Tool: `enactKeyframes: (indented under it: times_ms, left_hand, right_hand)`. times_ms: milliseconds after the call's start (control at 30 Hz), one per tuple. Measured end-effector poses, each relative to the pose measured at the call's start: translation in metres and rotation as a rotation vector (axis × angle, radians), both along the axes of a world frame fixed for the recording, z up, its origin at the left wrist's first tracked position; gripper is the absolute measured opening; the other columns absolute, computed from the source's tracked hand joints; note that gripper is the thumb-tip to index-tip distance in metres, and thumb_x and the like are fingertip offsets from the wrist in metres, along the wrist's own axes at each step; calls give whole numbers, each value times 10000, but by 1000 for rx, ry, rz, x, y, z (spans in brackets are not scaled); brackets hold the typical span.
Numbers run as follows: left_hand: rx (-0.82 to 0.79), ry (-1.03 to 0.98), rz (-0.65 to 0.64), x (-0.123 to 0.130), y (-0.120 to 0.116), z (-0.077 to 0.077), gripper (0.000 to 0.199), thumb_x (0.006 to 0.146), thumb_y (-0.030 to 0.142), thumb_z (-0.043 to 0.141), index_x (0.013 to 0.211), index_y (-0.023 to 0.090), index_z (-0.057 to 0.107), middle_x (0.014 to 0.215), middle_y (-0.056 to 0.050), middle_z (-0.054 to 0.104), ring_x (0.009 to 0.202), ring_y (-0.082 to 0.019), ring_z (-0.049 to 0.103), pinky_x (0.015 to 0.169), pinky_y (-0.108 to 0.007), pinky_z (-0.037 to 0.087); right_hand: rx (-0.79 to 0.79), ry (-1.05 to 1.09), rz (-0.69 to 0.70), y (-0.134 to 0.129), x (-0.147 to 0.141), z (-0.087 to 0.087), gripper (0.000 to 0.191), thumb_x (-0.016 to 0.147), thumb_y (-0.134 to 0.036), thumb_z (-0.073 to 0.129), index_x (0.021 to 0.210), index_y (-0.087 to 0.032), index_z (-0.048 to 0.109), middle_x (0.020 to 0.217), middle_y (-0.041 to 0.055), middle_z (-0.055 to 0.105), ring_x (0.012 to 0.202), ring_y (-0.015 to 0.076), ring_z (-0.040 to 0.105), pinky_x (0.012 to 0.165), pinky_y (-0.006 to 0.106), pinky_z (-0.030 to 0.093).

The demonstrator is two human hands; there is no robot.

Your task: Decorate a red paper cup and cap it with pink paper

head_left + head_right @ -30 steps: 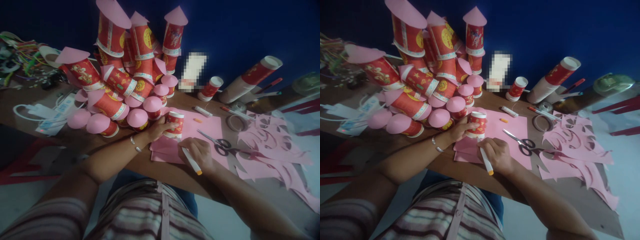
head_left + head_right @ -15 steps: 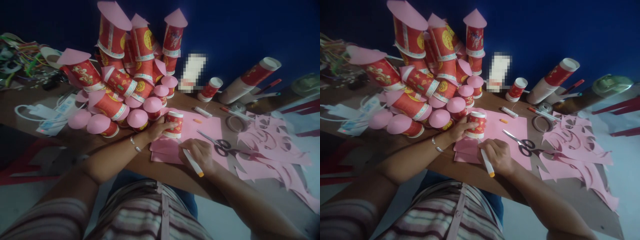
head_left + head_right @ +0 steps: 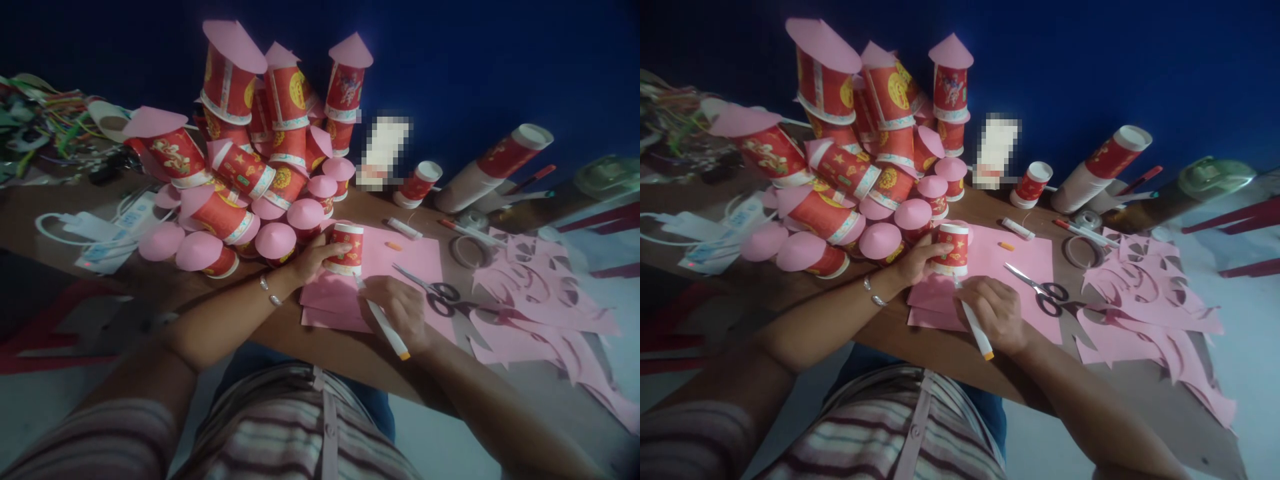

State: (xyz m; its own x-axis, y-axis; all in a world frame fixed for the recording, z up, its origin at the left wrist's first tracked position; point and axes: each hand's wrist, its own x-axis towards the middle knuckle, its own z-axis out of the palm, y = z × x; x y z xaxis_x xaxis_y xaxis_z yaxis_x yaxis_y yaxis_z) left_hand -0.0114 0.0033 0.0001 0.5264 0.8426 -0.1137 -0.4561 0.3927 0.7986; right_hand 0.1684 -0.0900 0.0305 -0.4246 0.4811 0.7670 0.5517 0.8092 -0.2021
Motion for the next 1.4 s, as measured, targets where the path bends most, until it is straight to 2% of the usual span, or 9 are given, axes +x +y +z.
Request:
enactKeyframes:
  times_ms: [167, 367, 467, 600, 667, 867, 1267, 1400]
  left_hand:
    - [27, -31, -4, 2, 1, -3, 442, 760, 288, 773, 1155, 187, 604, 1099, -74, 700, 994, -214, 672, 864, -348, 527]
    - [35, 52, -37, 1, -2, -4, 484, 737, 333, 852, 1133, 178, 622, 974, -40, 687, 847, -154, 650, 789, -307, 525]
    - [30, 83, -35, 1, -2, -4, 510, 692, 313, 895, 1104, 173, 628, 936, -24, 678, 817, -141, 647, 756, -292, 525]
    - [-40, 44, -48, 2, 0, -4, 464, 693, 338, 884, 1042, 152, 641, 938, -48, 697, 837, -168, 671, 782, -332, 546]
    - [-53, 32, -48, 2, 0, -4, 451, 700, 347, 872, 1035, 149, 644, 930, -53, 705, 831, -173, 675, 783, -339, 547]
    - [-49, 53, -53, 1, 0, -3, 480, 700, 350, 862, 1074, 152, 636, 942, -61, 703, 841, -178, 677, 768, -333, 554]
    - [18, 160, -41, 0, -4, -3, 504, 753, 353, 840, 1165, 177, 609, 963, -44, 668, 794, -144, 646, 680, -276, 523]
    - [55, 144, -32, 1, -3, -8, 505, 748, 354, 850, 1164, 174, 628, 994, -54, 671, 841, -152, 653, 746, -297, 533]
  right_hand:
    - [-38, -6, -1, 2, 2, -3, 258, 880, -36, 673, 1103, -152, 613, 860, 88, 748, 932, 238, 766, 769, 348, 642]
    - [-30, -40, 35, 1, -1, -6, 255, 891, -56, 683, 1122, -143, 616, 891, 101, 760, 1013, 255, 763, 791, 355, 649]
    - [-17, -34, 43, -1, -1, -6, 253, 903, -74, 674, 1134, -158, 614, 883, 86, 753, 950, 234, 759, 765, 352, 639]
    - [20, -71, 38, -3, -2, -6, 224, 880, -61, 690, 1079, -124, 610, 800, 78, 722, 666, 171, 681, 574, 293, 553]
    - [22, -90, 33, -3, -2, -7, 218, 862, -44, 704, 1046, -107, 607, 780, 82, 716, 611, 154, 645, 522, 281, 501]
    - [-5, -102, -17, -3, -2, -5, 177, 915, -75, 651, 1053, -162, 582, 761, 31, 706, 635, 129, 641, 543, 253, 492]
    - [-30, -118, -28, -2, -1, -7, 173, 910, -83, 640, 1059, -163, 603, 792, 41, 721, 659, 151, 667, 564, 266, 507]
    - [-7, -104, -35, -1, -1, -6, 184, 907, -69, 641, 1057, -169, 602, 780, 34, 723, 664, 151, 679, 567, 260, 517]
